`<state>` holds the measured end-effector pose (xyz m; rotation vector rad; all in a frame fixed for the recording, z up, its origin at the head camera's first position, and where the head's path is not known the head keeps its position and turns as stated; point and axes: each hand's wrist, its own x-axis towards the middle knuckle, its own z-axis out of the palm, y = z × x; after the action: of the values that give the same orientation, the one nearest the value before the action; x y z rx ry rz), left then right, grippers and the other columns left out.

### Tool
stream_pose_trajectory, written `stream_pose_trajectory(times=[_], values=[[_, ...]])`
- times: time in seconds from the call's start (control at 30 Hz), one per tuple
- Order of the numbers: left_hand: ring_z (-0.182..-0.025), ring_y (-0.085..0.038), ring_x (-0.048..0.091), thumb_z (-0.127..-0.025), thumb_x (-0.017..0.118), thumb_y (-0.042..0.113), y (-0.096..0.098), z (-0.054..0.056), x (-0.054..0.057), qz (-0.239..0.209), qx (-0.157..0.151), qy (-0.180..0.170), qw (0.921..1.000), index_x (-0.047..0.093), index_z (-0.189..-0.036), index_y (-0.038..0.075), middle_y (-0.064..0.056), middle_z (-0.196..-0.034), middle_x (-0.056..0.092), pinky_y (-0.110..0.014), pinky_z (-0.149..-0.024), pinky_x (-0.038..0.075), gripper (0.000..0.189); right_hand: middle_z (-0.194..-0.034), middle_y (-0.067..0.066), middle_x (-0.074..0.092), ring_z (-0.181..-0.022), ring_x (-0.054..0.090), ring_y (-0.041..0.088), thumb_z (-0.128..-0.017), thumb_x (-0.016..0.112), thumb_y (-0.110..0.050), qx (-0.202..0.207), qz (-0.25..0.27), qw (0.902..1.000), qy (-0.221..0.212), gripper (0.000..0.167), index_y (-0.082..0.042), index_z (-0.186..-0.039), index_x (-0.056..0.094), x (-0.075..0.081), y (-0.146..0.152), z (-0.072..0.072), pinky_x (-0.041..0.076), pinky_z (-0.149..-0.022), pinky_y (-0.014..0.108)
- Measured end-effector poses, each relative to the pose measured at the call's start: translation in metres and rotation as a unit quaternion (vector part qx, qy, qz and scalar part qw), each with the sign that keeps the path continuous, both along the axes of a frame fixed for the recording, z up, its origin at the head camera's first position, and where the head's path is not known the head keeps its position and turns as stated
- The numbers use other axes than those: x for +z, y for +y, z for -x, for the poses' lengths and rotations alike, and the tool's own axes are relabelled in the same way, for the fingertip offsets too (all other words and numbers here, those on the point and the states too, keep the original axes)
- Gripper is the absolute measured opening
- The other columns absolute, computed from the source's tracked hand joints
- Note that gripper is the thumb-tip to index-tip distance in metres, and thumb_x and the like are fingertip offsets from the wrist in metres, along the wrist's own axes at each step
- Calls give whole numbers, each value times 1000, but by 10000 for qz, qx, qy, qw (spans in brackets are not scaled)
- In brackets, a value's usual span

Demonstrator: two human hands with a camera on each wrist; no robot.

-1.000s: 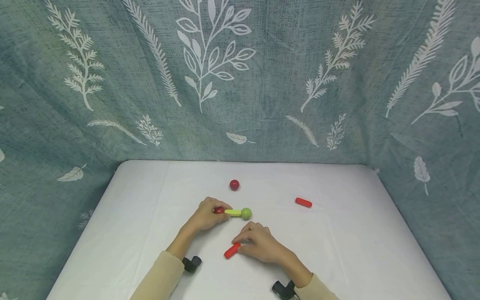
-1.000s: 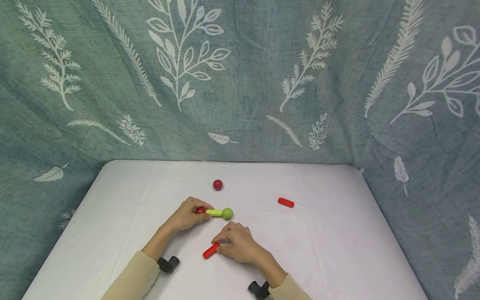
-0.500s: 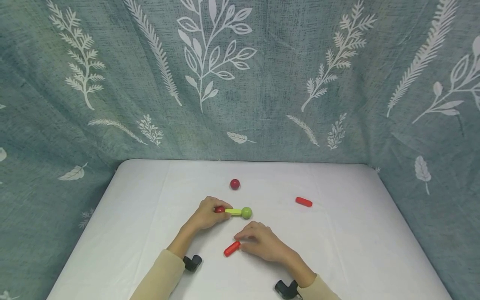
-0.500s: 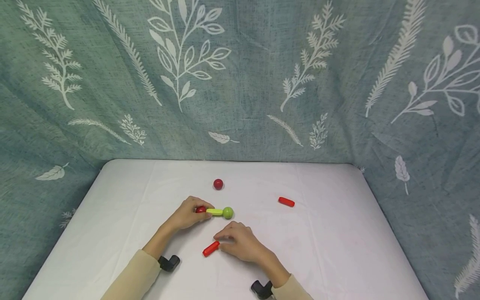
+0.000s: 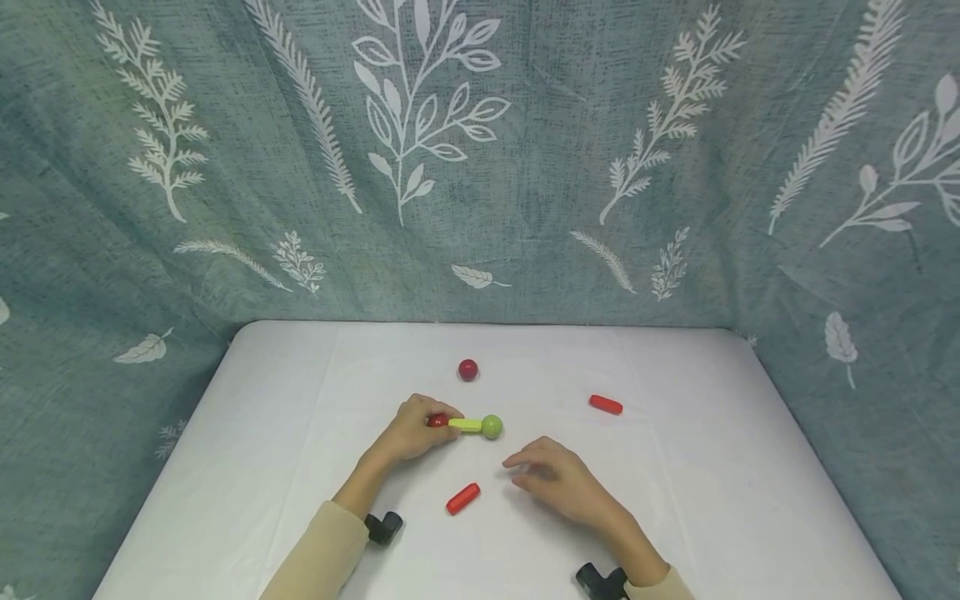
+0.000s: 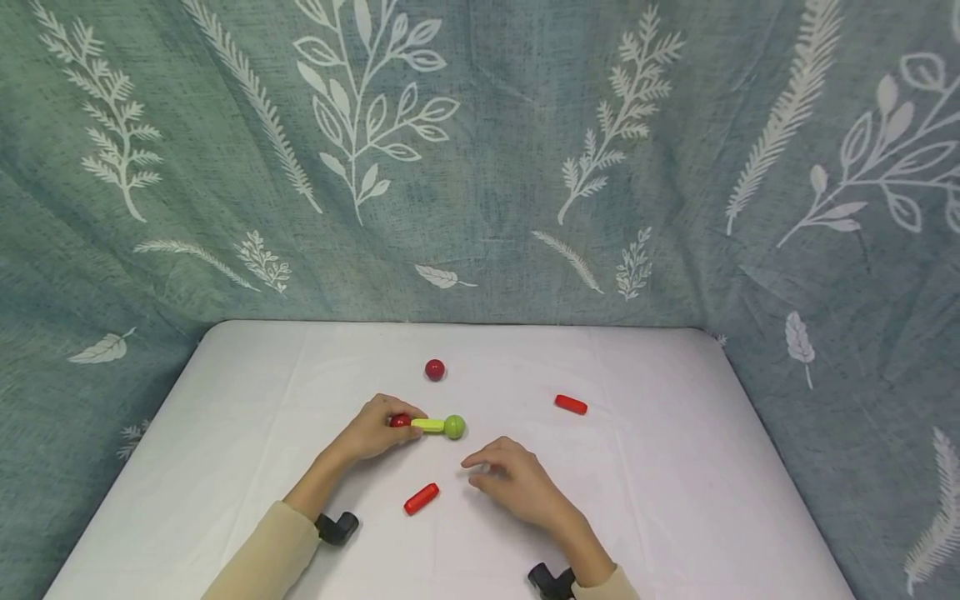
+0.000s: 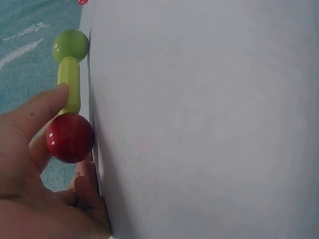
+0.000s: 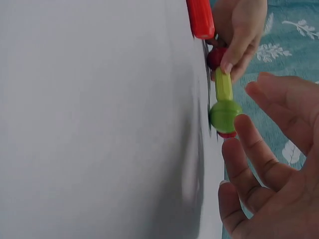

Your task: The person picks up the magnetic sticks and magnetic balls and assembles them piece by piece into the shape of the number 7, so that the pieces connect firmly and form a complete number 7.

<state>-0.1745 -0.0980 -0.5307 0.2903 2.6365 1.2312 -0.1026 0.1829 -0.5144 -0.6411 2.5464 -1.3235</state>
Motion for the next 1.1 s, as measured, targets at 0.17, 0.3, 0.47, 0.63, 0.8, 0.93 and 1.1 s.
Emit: stream_pose_trajectory(times=[0.17,0.3,0.47,0.63,0.8,0.93,1.1], values=[[-113,-26,47,-86,79,24,-1,-1,1,-52,19,-32,10000,78,-104,26,-6,-118,56,-51,-92,44,18,-107,-3,64,-94,58,15,-92,74,-21,-230,-4,9997,69,20,-23,-112,74,-2,12,-1,50,-80,31],[-113,-26,47,-86,79,25,-2,-1,1,-60,14,-23,10000,78,-104,27,-6,-118,56,-51,-91,44,18,-106,-4,65,-92,59,14,-91,75,-21,-373,20,9993,54,20,-24,-112,74,-4,18,-2,51,-77,30],[-113,-27,47,-86,79,25,-2,-1,0,-65,22,-1,10000,78,-104,27,-6,-119,57,-52,-92,43,18,-106,-6,65,-91,59,13,-90,76,-18,-512,78,9985,158,21,-24,-111,74,-7,28,-3,51,-78,30],[-114,-27,47,-86,79,24,-2,-2,1,-86,30,-24,10000,78,-104,27,-7,-120,56,-53,-93,43,18,-107,-4,65,-91,58,14,-91,76,-19,-750,151,9970,113,21,-21,-112,74,-9,41,-2,49,-77,29],[-115,-27,47,-87,78,24,-2,-2,2,-94,26,-59,9999,78,-105,27,-7,-120,56,-53,-94,43,18,-108,0,64,-92,57,18,-92,74,-24,-1079,233,9939,-21,21,-21,-113,74,-7,57,1,50,-71,29],[-116,-28,46,-87,78,25,-2,-2,2,-102,28,-88,9999,78,-104,28,-7,-120,56,-54,-94,42,17,-109,-1,64,-94,55,20,-94,72,-27,-1381,66,9903,162,21,-23,-114,73,-4,73,5,49,-73,31],[-115,-28,48,-88,78,26,-1,-1,1,-62,-4,-57,10000,78,-105,28,-6,-120,57,-52,-93,43,17,-111,0,64,-95,54,20,-94,72,-23,-1930,-130,9802,426,21,-21,-116,72,1,91,14,47,-76,34]])
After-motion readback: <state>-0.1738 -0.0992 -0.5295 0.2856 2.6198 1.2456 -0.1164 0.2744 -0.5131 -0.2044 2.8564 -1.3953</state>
